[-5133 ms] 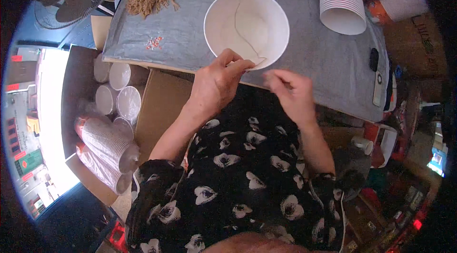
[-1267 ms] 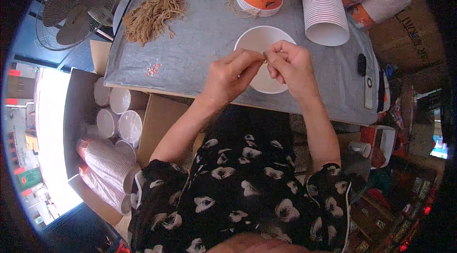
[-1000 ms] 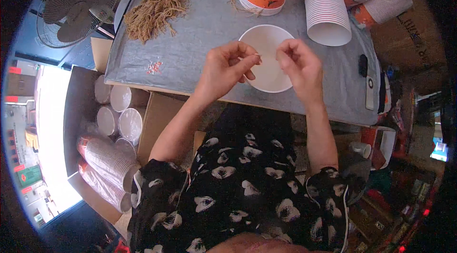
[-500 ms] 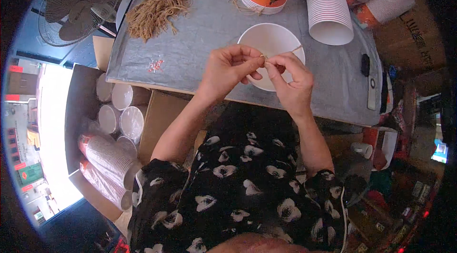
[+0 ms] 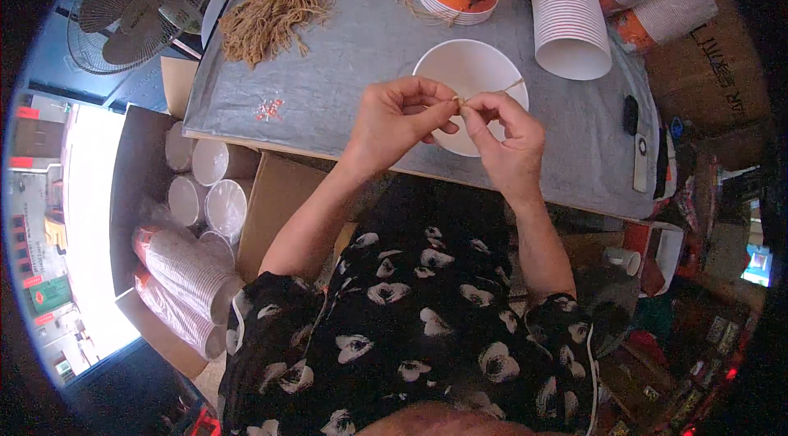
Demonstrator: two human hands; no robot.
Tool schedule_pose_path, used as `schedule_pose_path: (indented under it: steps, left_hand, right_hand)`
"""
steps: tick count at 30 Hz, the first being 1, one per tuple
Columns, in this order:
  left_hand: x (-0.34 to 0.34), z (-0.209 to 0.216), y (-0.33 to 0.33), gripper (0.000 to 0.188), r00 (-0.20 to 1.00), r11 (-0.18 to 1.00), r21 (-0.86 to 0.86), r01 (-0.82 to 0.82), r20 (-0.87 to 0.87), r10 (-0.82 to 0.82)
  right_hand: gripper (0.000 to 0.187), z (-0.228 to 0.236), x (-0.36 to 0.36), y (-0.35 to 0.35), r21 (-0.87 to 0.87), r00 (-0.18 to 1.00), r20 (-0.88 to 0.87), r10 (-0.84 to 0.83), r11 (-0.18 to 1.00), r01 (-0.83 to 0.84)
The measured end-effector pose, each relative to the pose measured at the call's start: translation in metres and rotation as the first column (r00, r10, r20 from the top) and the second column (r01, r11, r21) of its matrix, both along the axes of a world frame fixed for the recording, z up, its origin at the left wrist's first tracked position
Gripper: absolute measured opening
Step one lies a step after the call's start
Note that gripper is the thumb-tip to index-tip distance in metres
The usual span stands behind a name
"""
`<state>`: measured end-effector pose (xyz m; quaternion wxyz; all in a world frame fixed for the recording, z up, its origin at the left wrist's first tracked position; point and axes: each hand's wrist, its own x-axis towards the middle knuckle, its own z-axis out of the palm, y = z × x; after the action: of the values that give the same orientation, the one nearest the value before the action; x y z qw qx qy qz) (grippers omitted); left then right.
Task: Tying strings to paper cups for packaging.
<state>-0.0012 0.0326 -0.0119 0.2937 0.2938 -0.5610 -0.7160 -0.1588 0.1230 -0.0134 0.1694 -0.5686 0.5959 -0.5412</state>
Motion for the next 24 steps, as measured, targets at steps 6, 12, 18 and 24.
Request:
schedule_pose_path:
  steps: [6,12,18,24]
  left_hand:
    - [-0.006,0.002,0.004,0.013,0.999,0.999,0.009,-0.042,0.001,0.042]
    - [-0.008,-0.004,0.011,0.014,0.996,0.992,-0.092,-0.085,-0.01,0.084]
    - [-0.006,-0.004,0.01,0.014,0.998,0.994,-0.087,-0.06,0.005,0.061]
    - [-0.005,-0.008,0.008,0.015,1.0,0.997,-0.082,-0.015,-0.016,0.014]
  right_hand:
    - [0.009,0.003,0.0,0.002,0.078,0.992,0.126,-0.004,0.997,-0.006]
    - [0.012,0.007,-0.002,0.001,0.181,0.935,0.355,-0.017,0.982,-0.051]
    - [0.013,0.003,-0.006,0.001,0.21,0.896,0.443,0.009,0.971,-0.114]
    - [0.016,0.005,-0.007,0.001,0.234,0.903,0.429,0.002,0.966,-0.113]
